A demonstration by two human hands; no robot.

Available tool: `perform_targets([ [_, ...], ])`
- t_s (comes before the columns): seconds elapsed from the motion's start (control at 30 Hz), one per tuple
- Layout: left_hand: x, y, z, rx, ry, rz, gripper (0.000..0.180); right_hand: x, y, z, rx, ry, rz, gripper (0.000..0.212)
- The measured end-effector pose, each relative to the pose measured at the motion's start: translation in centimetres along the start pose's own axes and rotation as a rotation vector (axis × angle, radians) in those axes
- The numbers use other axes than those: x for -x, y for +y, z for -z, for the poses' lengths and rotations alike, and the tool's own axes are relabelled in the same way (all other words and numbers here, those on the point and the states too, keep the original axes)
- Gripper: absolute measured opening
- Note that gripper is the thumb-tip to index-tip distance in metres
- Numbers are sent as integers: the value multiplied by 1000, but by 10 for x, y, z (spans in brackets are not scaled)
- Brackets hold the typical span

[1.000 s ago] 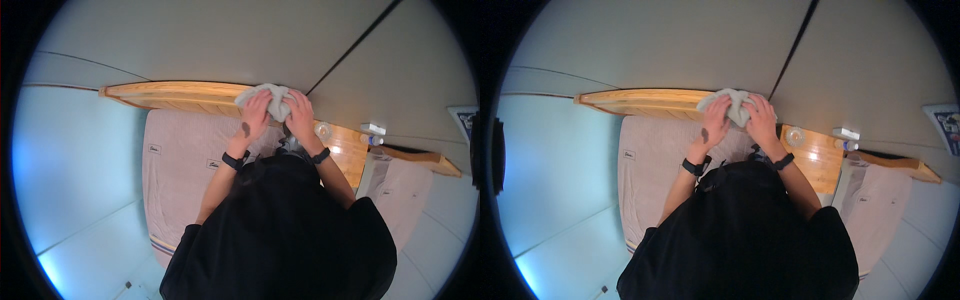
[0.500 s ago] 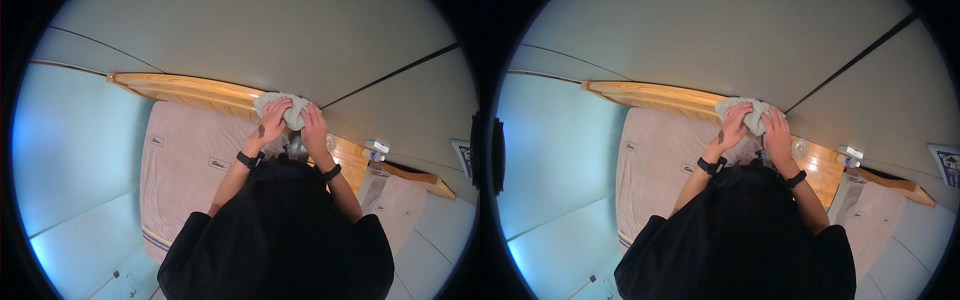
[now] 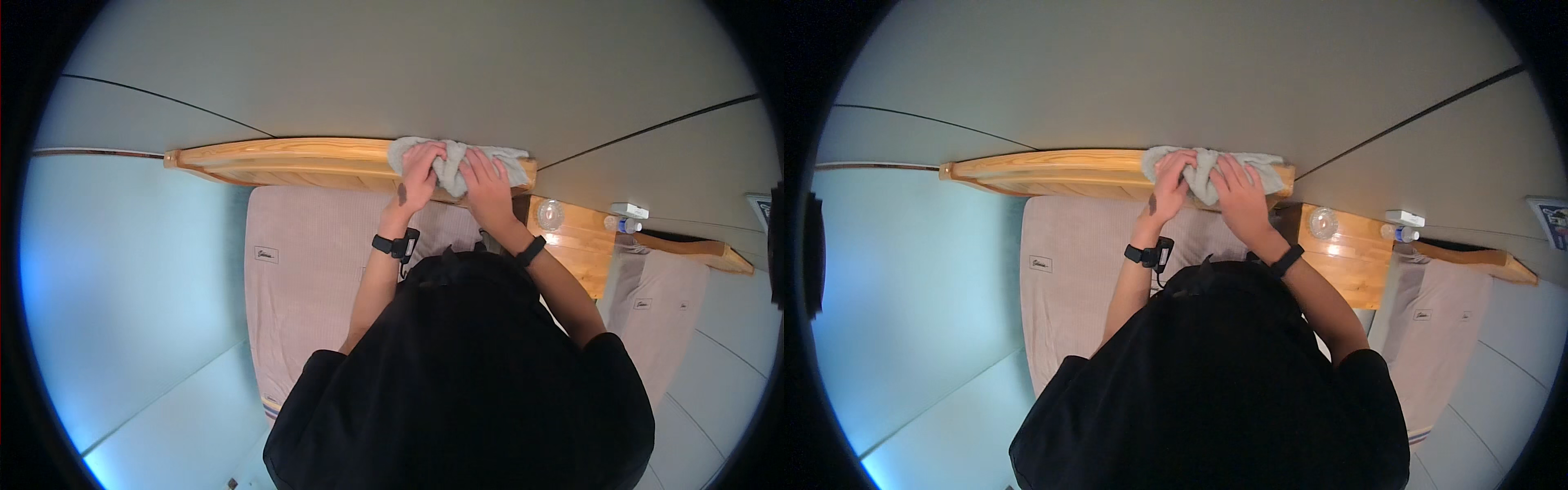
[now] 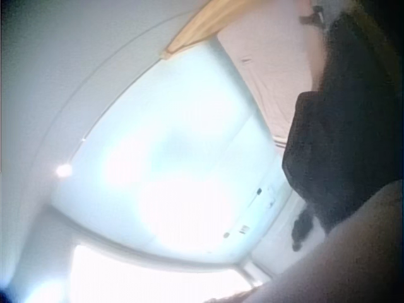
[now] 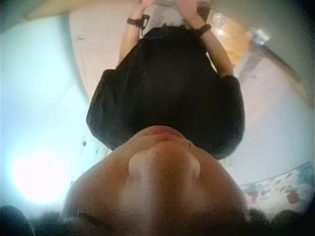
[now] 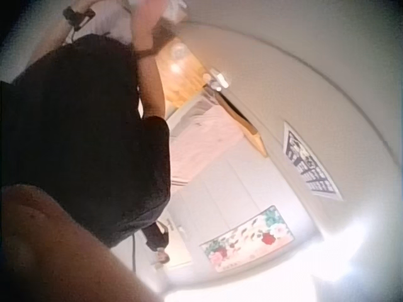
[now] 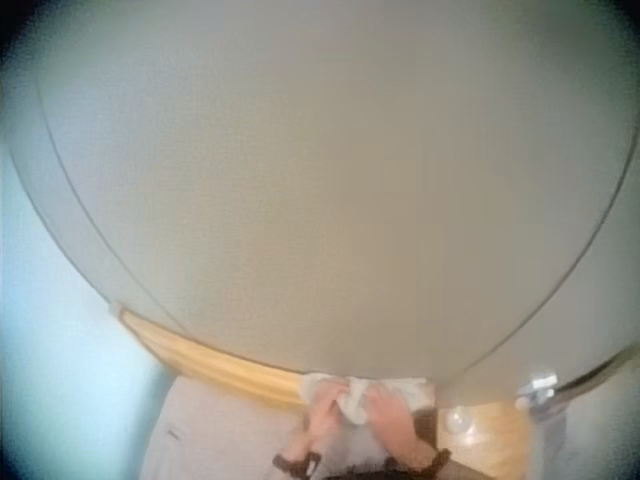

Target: Cleaning the walls, bed frame, and nightstand with a grey cloth.

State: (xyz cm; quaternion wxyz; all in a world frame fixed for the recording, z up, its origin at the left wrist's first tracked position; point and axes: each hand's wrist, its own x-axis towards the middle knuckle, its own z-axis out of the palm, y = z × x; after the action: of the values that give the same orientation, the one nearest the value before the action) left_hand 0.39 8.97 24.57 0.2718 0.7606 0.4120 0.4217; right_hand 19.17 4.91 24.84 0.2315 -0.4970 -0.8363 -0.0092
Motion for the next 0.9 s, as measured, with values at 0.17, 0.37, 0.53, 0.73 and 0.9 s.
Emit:
perform_targets([
  [0.17,4,-8,-1,-125,106,-37,36,-3,-7,-26,-94,125,22,41],
  [0.37,3,-12,-3,-198,169,-33,27,-7,0,-33,-145,146,80,44],
  [0.53,1,-9,-4,-231,243,-57,27,-10,-3,-41,-142,192,55,46],
  [0.73,3,-10,-6,-216,206,-35,31,-12,-4,-42,-155,211,24,44],
  [0.9,12,-22,-5,-290,181,-23,34,-12,1,-40,-210,206,12,43],
])
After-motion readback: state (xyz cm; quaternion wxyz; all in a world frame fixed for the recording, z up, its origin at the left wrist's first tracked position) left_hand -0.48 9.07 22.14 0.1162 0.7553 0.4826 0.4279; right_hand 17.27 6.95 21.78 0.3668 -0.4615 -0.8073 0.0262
